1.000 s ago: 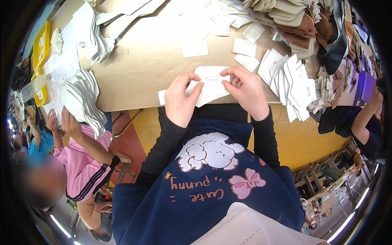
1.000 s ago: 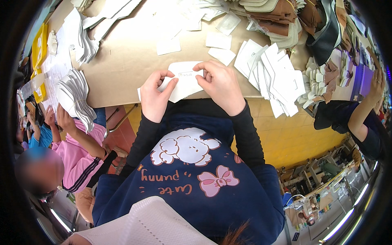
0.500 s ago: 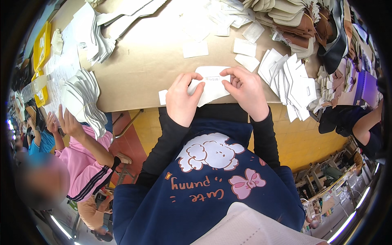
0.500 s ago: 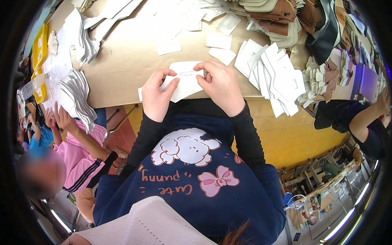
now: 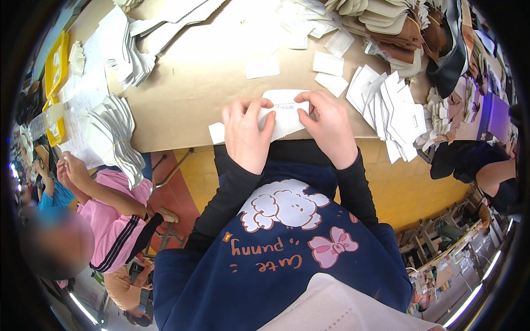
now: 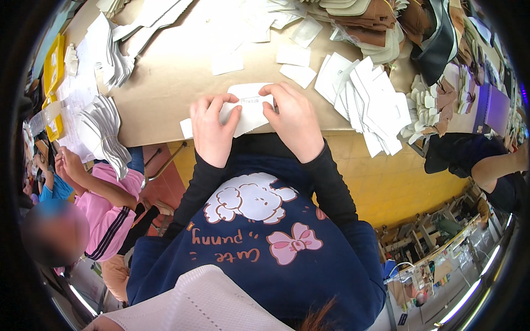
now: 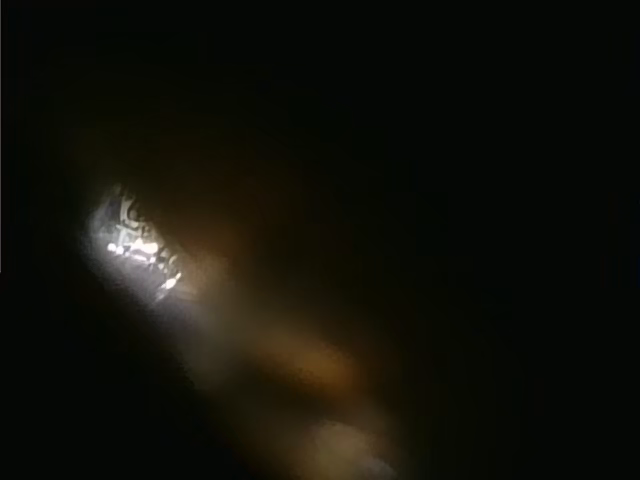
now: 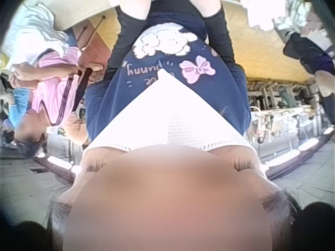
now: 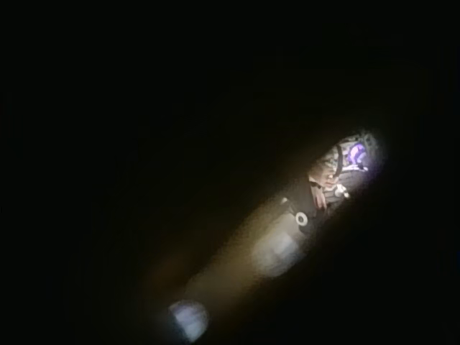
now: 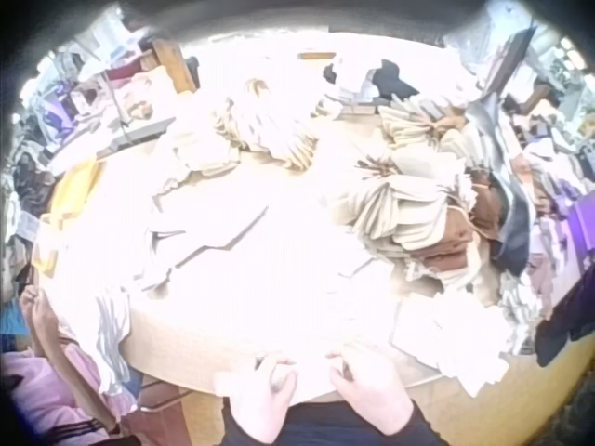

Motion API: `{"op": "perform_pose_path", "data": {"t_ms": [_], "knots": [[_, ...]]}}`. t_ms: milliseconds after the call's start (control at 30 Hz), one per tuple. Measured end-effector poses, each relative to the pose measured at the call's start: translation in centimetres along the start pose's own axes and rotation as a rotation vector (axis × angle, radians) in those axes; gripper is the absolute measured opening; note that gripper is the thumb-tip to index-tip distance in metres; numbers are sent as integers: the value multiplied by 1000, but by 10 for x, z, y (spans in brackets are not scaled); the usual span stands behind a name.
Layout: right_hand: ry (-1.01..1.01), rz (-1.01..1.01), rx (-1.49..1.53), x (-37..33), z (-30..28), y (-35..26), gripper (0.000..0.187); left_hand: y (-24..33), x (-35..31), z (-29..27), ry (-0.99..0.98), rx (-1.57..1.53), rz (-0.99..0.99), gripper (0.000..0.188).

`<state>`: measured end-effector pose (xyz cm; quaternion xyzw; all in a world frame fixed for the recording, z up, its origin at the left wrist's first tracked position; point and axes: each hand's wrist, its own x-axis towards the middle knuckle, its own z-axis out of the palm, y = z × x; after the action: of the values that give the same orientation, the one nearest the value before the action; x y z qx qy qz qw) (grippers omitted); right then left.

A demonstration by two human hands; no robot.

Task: The person repeatedly picks small white labels and places them onto white paper cutouts with rectangular cutouts. They smooth each label with their fingers and set the labeled cutouts aside on the table. The task continues in a repetitive manner throughout the clip.

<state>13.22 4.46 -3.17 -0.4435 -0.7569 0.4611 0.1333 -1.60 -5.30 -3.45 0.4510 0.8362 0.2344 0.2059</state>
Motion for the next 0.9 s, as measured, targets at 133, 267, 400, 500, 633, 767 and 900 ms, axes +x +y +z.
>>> {"op": "perform_pose_path", "data": {"t_ms": [133,267,400,500,633,767,900], "knots": [[-34,6,2,0,-1,1,21,-5,3,0,-18,-32,-1,20],[-26,-43,-20,-1,1,4,28,-8,3,2,-45,-65,-53,22],[11,-100,-119,-6,5,6,39,-6,1,6,-24,-63,-79,23],[51,-156,-215,-8,8,6,41,-4,0,8,-4,-47,-74,23],[148,-265,-420,-11,14,2,44,-6,0,8,-4,-41,-55,23],[108,-240,-482,-17,14,0,42,-10,-5,10,42,12,36,28],[56,-210,-388,-23,3,7,46,-19,-8,7,109,80,166,32]]}}
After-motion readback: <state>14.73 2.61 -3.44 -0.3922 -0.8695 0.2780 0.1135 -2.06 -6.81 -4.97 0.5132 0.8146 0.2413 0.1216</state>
